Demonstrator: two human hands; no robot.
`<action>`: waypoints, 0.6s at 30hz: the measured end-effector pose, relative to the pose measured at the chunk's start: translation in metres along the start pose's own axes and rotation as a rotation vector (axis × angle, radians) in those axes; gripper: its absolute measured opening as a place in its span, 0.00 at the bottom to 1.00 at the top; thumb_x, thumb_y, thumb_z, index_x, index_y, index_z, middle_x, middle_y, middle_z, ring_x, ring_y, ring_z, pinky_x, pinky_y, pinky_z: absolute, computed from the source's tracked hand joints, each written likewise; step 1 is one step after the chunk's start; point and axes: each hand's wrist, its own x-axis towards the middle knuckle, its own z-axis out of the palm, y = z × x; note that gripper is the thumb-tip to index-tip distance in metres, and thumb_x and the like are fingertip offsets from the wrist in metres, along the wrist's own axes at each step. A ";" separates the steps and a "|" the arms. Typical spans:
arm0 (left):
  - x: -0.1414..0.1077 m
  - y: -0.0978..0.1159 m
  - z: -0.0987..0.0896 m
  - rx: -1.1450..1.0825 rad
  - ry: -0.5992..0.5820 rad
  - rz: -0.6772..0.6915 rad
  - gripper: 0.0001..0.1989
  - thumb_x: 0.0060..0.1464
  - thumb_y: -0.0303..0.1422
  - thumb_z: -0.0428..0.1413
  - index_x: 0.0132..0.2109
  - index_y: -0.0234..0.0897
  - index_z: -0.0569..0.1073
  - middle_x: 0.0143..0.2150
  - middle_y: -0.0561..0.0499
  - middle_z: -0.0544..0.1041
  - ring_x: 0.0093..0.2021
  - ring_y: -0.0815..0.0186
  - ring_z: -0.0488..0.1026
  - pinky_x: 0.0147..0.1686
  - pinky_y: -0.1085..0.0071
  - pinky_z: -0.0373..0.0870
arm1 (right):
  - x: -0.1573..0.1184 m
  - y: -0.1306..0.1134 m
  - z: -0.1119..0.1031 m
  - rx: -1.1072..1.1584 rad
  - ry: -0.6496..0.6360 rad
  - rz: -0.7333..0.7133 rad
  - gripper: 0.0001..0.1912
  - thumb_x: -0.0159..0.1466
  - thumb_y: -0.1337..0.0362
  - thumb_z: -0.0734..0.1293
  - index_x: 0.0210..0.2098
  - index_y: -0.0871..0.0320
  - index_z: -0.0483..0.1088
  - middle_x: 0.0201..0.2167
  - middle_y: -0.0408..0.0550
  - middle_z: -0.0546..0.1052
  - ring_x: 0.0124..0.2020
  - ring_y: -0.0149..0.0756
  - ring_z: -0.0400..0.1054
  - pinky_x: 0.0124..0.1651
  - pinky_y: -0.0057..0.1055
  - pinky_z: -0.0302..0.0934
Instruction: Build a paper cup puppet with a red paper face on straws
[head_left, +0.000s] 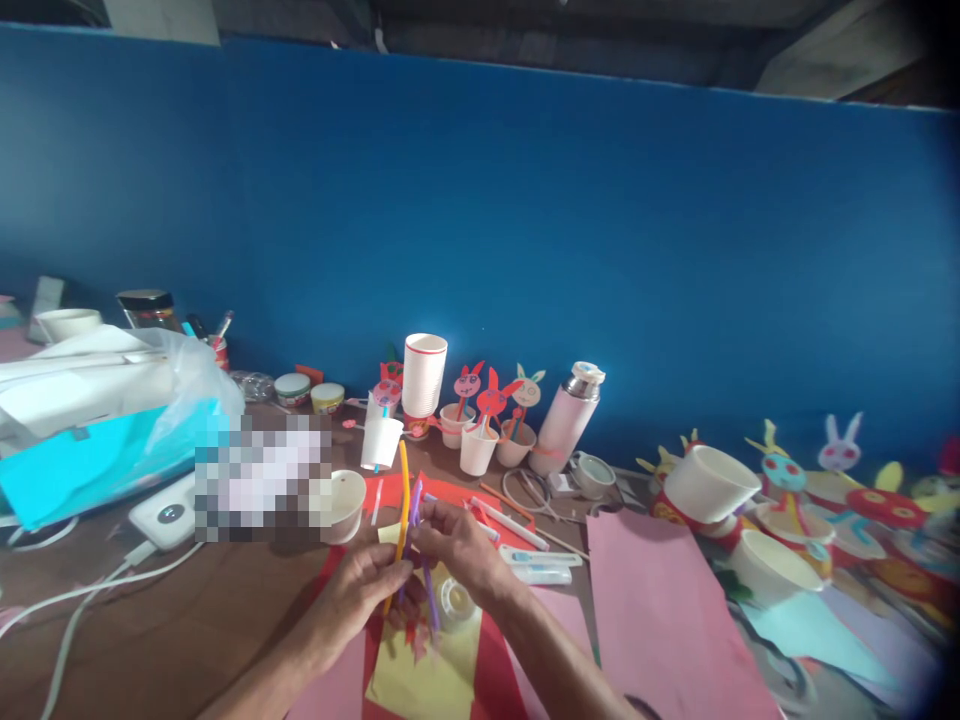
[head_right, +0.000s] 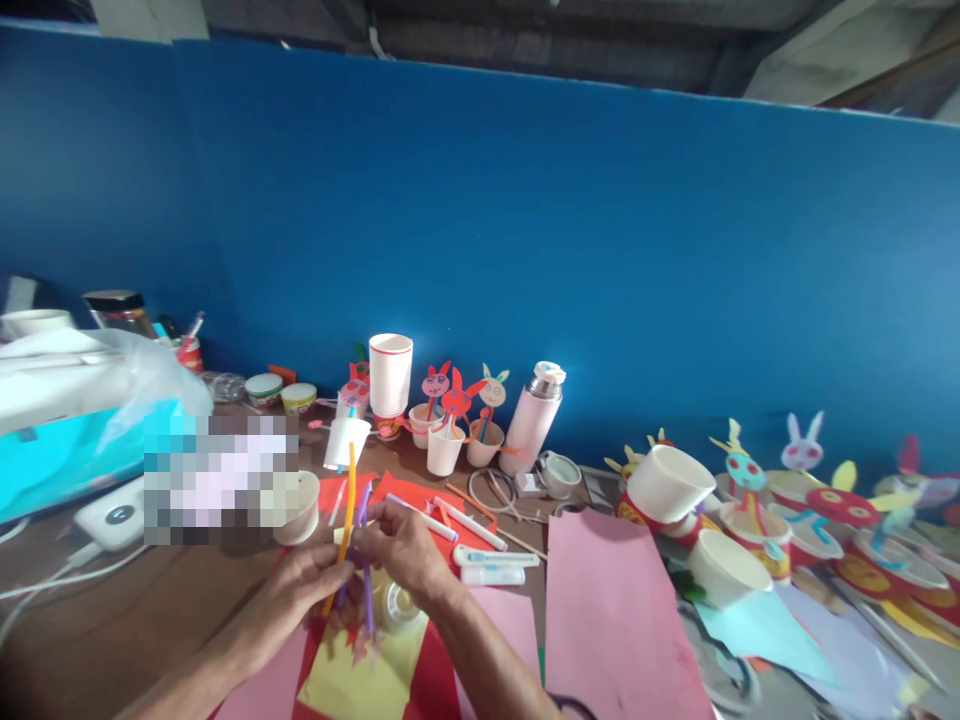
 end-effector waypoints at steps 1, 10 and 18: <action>0.000 0.000 0.001 0.010 -0.016 0.014 0.13 0.51 0.38 0.55 0.28 0.31 0.72 0.22 0.48 0.77 0.22 0.66 0.72 0.22 0.75 0.63 | 0.000 0.001 0.001 -0.006 0.001 0.006 0.08 0.52 0.61 0.66 0.25 0.61 0.67 0.17 0.38 0.65 0.19 0.24 0.57 0.25 0.24 0.52; -0.002 0.003 -0.003 0.140 0.063 0.048 0.16 0.54 0.41 0.51 0.32 0.30 0.73 0.22 0.49 0.75 0.22 0.67 0.71 0.23 0.74 0.65 | 0.006 0.000 -0.018 -0.025 0.084 -0.050 0.13 0.54 0.59 0.65 0.19 0.60 0.63 0.14 0.37 0.63 0.17 0.24 0.55 0.22 0.23 0.50; 0.004 -0.005 -0.010 0.375 0.245 0.023 0.24 0.48 0.47 0.52 0.46 0.32 0.69 0.13 0.59 0.67 0.10 0.74 0.57 0.09 0.80 0.49 | 0.003 -0.017 -0.034 0.032 0.167 -0.102 0.12 0.52 0.59 0.66 0.20 0.60 0.63 0.13 0.36 0.62 0.17 0.23 0.54 0.22 0.22 0.50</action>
